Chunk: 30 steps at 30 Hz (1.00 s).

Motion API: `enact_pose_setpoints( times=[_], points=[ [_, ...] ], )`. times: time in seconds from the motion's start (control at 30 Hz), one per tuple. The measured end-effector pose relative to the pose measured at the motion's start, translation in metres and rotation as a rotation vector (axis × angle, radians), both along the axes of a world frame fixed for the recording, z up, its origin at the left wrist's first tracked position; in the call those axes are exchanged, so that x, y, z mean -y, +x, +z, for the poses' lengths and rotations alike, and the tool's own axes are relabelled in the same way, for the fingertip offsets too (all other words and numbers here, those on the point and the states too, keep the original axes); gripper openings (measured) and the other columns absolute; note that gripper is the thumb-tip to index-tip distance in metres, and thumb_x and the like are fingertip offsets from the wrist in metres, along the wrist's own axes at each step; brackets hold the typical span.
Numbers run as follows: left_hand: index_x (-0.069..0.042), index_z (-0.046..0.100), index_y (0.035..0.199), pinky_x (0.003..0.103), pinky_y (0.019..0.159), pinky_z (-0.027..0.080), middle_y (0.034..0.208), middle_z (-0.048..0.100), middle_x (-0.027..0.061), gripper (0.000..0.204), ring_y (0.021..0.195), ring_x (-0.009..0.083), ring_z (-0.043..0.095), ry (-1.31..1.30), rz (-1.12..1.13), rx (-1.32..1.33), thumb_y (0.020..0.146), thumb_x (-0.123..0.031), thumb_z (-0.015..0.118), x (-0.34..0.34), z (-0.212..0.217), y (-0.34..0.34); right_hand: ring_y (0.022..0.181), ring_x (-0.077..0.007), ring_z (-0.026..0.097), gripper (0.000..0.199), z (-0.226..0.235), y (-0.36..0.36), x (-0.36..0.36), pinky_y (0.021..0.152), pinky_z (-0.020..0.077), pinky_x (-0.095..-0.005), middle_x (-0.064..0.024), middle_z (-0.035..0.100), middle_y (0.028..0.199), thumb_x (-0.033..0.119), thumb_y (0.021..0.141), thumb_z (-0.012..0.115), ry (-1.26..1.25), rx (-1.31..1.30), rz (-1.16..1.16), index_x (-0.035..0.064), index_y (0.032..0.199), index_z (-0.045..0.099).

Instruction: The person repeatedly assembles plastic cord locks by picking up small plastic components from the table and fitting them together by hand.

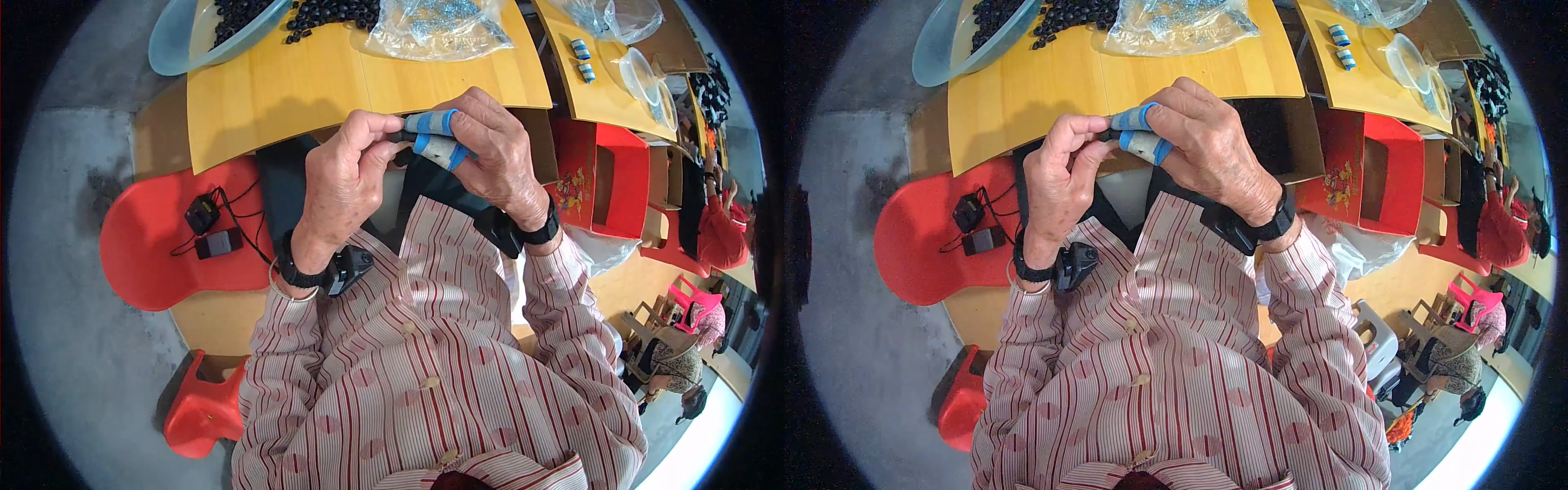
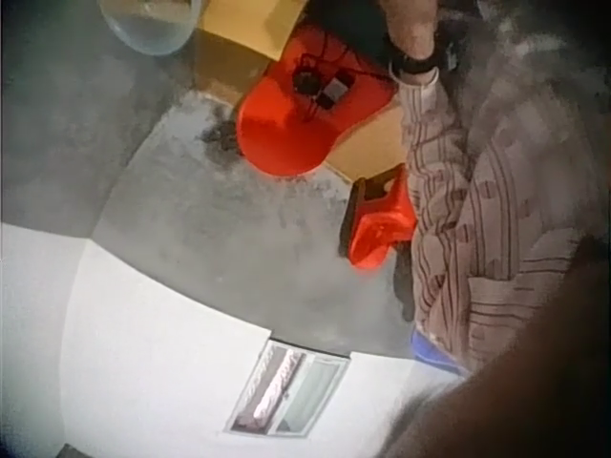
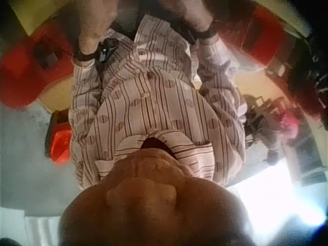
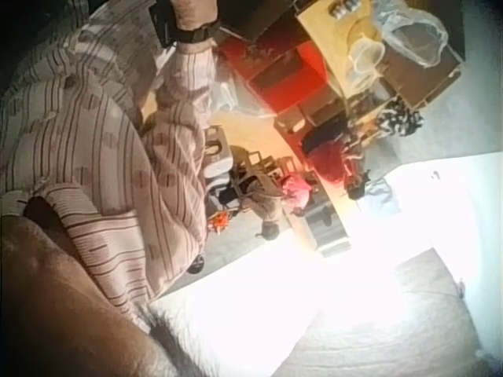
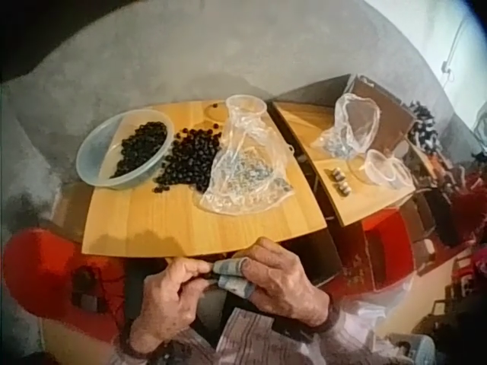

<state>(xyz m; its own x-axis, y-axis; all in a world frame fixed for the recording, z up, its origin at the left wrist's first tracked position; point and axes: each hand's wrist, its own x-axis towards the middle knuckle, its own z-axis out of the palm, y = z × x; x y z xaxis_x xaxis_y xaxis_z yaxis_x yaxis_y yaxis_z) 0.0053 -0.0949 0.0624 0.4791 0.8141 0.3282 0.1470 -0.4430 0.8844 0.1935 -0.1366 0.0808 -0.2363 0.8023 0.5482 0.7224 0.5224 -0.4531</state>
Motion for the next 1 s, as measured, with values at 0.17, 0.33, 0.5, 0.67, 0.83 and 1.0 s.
enact_pose_setpoints(
  times=[0.17,0.33,0.5,0.67,0.83,1.0],
  points=[
    [-0.001,0.055,0.103,0.03,0.067,0.055,0.092,0.068,0.0132,0.019,0.083,0.0226,0.069,-0.004,0.003,-0.03,0.085,0.006,0.058,0.0,-0.002,-0.002,0.072,-0.0283,0.056,0.023,-0.008,-0.003,-0.001,0.062,0.0478,-0.0359,-0.0099,0.057,0.077,0.007,0.067,0.073,-0.036,-0.09,-0.004,0.0004,0.085,0.062],
    [-0.002,0.055,0.102,0.032,0.068,0.054,0.093,0.067,0.0138,0.02,0.084,0.0262,0.068,-0.015,-0.019,-0.039,0.085,0.005,0.059,-0.001,-0.003,-0.004,0.072,-0.028,0.059,0.021,-0.013,-0.005,0.003,0.062,0.0489,-0.035,-0.0107,0.058,0.077,0.01,0.071,0.075,-0.176,-0.183,-0.049,0.0021,0.087,0.063],
    [-0.003,0.057,0.101,0.035,0.07,0.052,0.091,0.064,0.0144,0.021,0.085,0.0304,0.065,0.127,-0.039,-0.048,0.082,0.005,0.062,-0.002,-0.009,-0.007,0.072,-0.0263,0.062,0.022,-0.008,-0.007,0.004,0.062,0.051,-0.0329,-0.0109,0.062,0.08,0.014,0.073,0.077,-0.358,-0.331,-0.082,0.0043,0.089,0.065],
    [-0.004,0.059,0.1,0.035,0.066,0.051,0.086,0.062,0.0131,0.022,0.079,0.0298,0.064,0.2,-0.067,-0.073,0.08,0.005,0.062,-0.004,-0.008,-0.01,0.071,-0.0235,0.064,0.024,-0.011,-0.004,0.004,0.064,0.0525,-0.0317,-0.0107,0.063,0.08,0.016,0.074,0.077,-0.361,-0.287,-0.072,0.0044,0.091,0.066],
    [-0.005,0.059,0.1,0.035,0.063,0.05,0.081,0.06,0.0114,0.024,0.074,0.0282,0.062,0.228,-0.11,-0.112,0.079,0.005,0.063,-0.005,-0.01,-0.012,0.072,-0.0243,0.065,0.025,-0.009,-0.005,0.003,0.065,0.0524,-0.032,-0.0117,0.064,0.082,0.016,0.074,0.077,-0.426,-0.298,-0.058,0.0036,0.092,0.066],
    [-0.005,0.058,0.099,0.035,0.062,0.049,0.08,0.06,0.0114,0.022,0.074,0.0289,0.062,0.238,-0.105,-0.091,0.079,0.005,0.062,-0.005,-0.015,-0.011,0.074,-0.0253,0.066,0.023,-0.014,-0.004,0.003,0.066,0.0523,-0.0326,-0.0127,0.065,0.083,0.013,0.074,0.076,-0.438,-0.296,-0.049,0.0034,0.092,0.065]
  ],
)
